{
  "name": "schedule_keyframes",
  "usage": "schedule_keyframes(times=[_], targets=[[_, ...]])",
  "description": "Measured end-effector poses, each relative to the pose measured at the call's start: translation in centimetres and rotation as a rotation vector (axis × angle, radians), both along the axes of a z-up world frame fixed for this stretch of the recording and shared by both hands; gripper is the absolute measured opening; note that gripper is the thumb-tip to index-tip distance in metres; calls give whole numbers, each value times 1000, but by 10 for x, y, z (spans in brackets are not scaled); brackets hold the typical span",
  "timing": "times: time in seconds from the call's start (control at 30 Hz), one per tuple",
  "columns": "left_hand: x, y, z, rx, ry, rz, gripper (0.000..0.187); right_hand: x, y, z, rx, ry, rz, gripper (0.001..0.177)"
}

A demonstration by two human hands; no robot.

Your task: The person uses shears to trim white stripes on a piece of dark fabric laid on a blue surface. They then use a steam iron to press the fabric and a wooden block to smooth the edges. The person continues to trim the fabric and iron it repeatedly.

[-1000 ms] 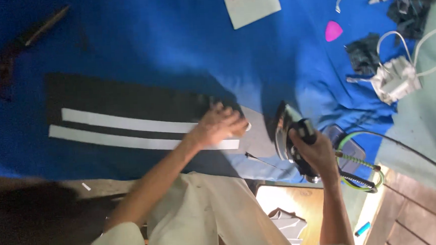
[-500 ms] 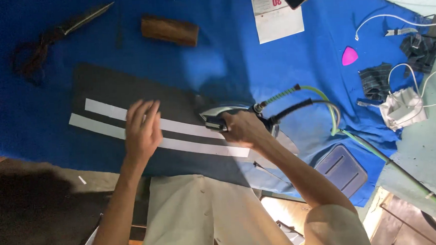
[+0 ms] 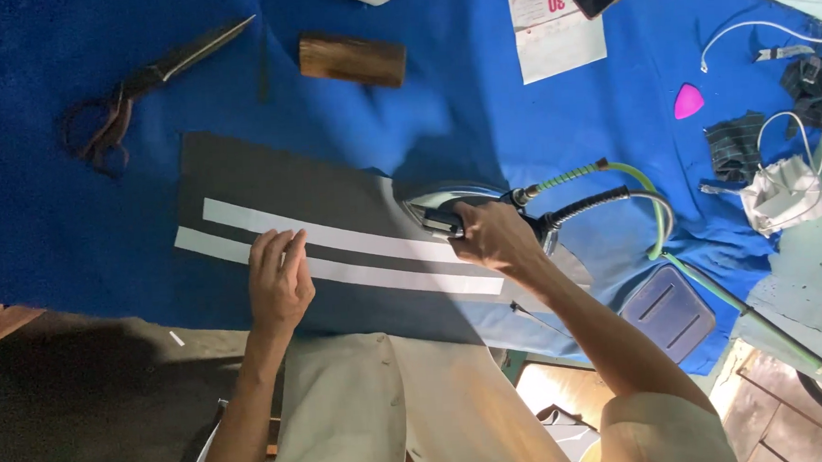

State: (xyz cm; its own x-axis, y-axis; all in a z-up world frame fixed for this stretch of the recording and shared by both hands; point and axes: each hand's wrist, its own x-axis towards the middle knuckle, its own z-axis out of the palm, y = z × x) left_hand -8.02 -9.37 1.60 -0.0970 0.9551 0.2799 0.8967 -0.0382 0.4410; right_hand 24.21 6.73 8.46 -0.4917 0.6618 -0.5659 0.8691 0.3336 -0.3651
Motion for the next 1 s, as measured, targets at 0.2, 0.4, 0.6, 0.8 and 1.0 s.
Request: schedule_keyframes(times=[0.2,0.4,0.6,0.8,1.0], targets=[[-18,16,-4,26,45,-65,28,-4,4,5,-2,5,12,25],[-20,14,-10,13,50,-24,28,0,6,0,10,21,56,22],[-24,14,-7,-11,98,9,29,10,1,-16,-54,89,277,18],[-23,14,-14,-2,110,56,28,-31,4,-13,-33,104,501,25],[-50,15,-20,20,117,106,32,-105,13,1,-21,56,326,30]])
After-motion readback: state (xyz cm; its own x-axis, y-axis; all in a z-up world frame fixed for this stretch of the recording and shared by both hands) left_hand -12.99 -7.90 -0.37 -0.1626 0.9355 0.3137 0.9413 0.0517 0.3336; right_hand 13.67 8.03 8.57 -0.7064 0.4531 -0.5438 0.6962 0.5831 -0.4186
